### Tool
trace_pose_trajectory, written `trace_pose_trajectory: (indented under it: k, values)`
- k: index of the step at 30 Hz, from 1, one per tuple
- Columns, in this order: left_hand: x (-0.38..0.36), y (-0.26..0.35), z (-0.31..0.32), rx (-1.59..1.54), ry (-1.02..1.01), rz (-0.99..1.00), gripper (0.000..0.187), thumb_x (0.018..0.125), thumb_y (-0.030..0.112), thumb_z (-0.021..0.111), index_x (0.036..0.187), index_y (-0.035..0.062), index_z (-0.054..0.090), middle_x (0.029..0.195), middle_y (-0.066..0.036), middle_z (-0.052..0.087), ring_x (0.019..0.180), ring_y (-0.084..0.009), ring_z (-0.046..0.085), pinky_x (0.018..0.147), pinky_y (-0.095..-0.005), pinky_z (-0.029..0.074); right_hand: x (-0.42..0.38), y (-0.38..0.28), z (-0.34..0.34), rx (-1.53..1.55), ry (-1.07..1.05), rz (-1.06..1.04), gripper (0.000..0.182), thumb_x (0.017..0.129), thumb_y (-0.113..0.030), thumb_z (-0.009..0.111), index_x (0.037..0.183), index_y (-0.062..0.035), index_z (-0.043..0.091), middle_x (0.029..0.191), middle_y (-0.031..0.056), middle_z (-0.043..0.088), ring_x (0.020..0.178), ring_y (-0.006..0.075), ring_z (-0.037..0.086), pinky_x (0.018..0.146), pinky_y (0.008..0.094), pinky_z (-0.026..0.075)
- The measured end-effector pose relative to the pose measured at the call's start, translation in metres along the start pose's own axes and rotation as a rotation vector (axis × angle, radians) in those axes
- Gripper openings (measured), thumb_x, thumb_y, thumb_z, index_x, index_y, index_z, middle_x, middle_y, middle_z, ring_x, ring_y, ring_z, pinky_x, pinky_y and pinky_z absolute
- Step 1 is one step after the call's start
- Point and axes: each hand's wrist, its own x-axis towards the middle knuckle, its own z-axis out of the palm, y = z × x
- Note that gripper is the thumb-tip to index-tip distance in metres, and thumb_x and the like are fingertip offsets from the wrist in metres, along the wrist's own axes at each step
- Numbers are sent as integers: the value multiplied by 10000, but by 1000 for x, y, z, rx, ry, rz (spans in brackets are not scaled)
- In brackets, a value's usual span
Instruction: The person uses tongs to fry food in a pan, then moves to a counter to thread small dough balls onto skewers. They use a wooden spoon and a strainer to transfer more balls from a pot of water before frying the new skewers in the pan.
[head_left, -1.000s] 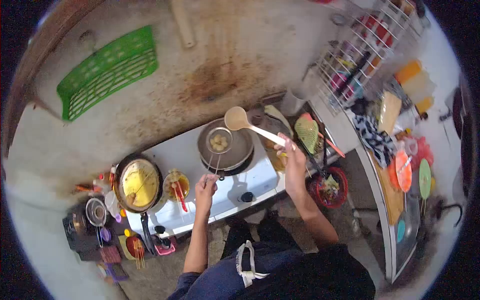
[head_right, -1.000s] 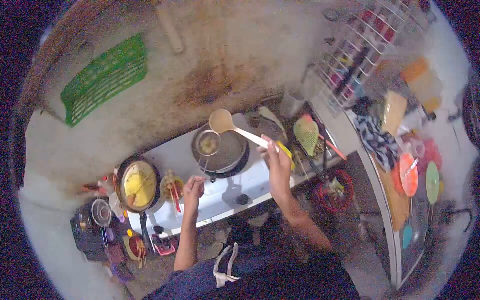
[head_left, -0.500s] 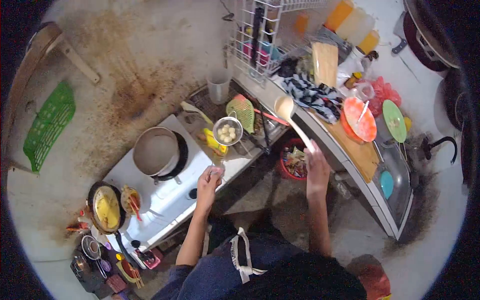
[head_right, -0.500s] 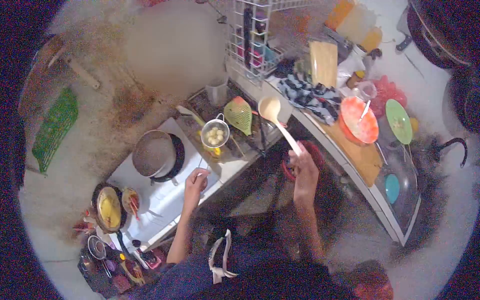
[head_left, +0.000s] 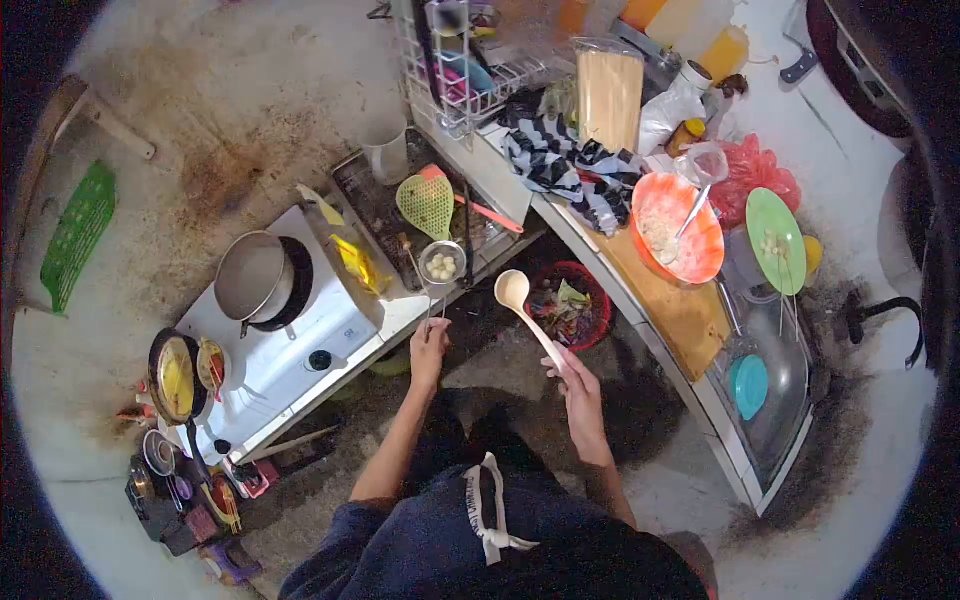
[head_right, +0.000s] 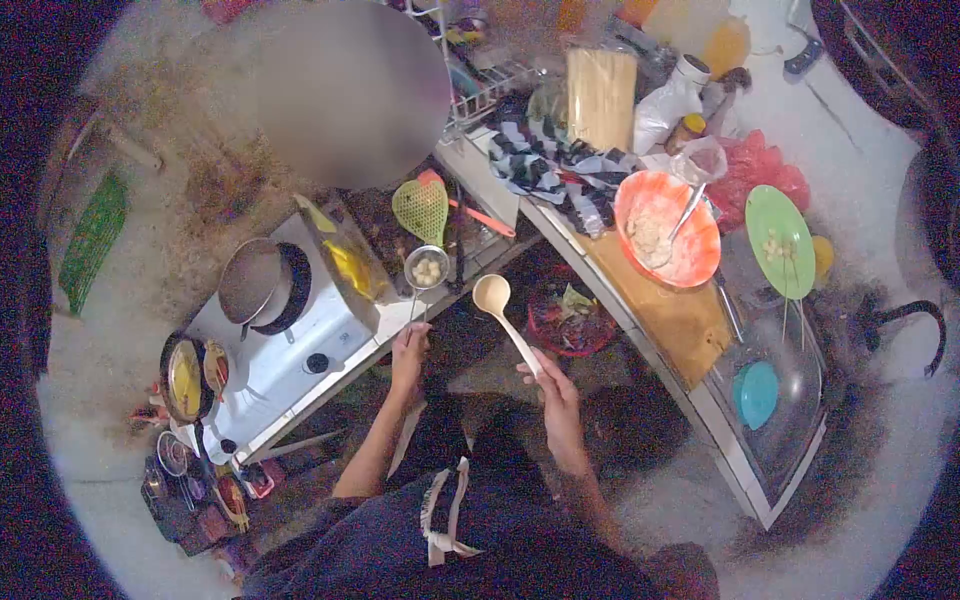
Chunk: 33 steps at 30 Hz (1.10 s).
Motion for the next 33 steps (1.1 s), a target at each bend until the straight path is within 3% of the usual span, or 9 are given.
trace_pose_trajectory:
  k: [9, 13, 15, 17, 20, 27, 29, 31, 33]
  values:
    - [-2, 47, 75, 57, -227, 50, 160, 844, 173, 464, 834, 33, 539, 571, 52, 370, 489, -33, 296, 447, -196, 213, -21, -54, -38, 99, 236, -170, 375, 866, -146, 349, 1188, 7, 465, 891, 28, 584, 741, 63, 438, 618, 193, 301]
    - [-25, 54, 96, 114, -511, 45, 155, 841, 186, 487, 831, 41, 541, 563, 57, 380, 491, -23, 314, 447, -187, 222, -56, -62, -60, 33, 446, -182, 458, 843, -247, 399, 1193, 47, 439, 873, 45, 564, 770, 82, 449, 660, 196, 323]
    - [-34, 54, 106, 224, -697, -29, 180, 846, 216, 503, 841, 40, 538, 558, 57, 384, 501, -17, 330, 451, -181, 234, -64, -62, -62, 167, 694, -328, 446, 859, -239, 401, 1197, 50, 432, 865, 57, 561, 785, 87, 465, 693, 199, 343]
    - [-41, 46, 127, 201, -841, -64, 163, 850, 188, 501, 852, 27, 532, 559, 57, 381, 499, -23, 324, 453, -188, 246, -70, -54, -71, 217, 744, -441, 413, 876, -215, 403, 1204, 35, 432, 884, 56, 566, 802, 94, 474, 745, 204, 351]
    - [-53, 39, 172, 112, -975, -79, 146, 852, 160, 499, 863, 17, 528, 556, 54, 382, 498, -31, 328, 459, -196, 264, -73, -53, -91, -88, 913, -382, 379, 907, -180, 370, 1236, 4, 409, 984, 76, 576, 882, 113, 493, 832, 259, 377]
    - [-52, 0, 274, 133, -948, 88, 156, 853, 157, 501, 846, 3, 527, 555, 41, 396, 510, -37, 349, 466, -206, 285, -18, 11, -163, -243, 1033, -469, 361, 913, -168, 370, 1226, 5, 414, 1040, 83, 554, 966, 149, 486, 870, 264, 348]
    - [-49, -7, 287, 104, -874, 121, 167, 851, 170, 505, 808, 9, 521, 542, 40, 402, 499, -43, 348, 465, -211, 293, -4, 27, -178, -432, 988, -364, 347, 919, -155, 348, 1223, -2, 414, 1067, 92, 541, 1006, 153, 470, 882, 276, 341]
    - [-47, -13, 290, 142, -881, 142, 138, 848, 166, 503, 848, 29, 511, 595, 29, 443, 537, -47, 377, 495, -208, 321, 8, 36, -187, -425, 934, -446, 341, 906, -124, 357, 1224, -13, 414, 1092, 120, 530, 1009, 193, 482, 887, 312, 344]
    - [-45, -23, 295, 15, -898, 96, 126, 846, 146, 491, 914, 40, 495, 682, 11, 478, 597, -48, 406, 541, -199, 349, 10, 16, -181, -695, 988, -320, 342, 866, -96, 402, 1193, 4, 427, 1091, 203, 498, 1031, 343, 461, 886, 378, 347]
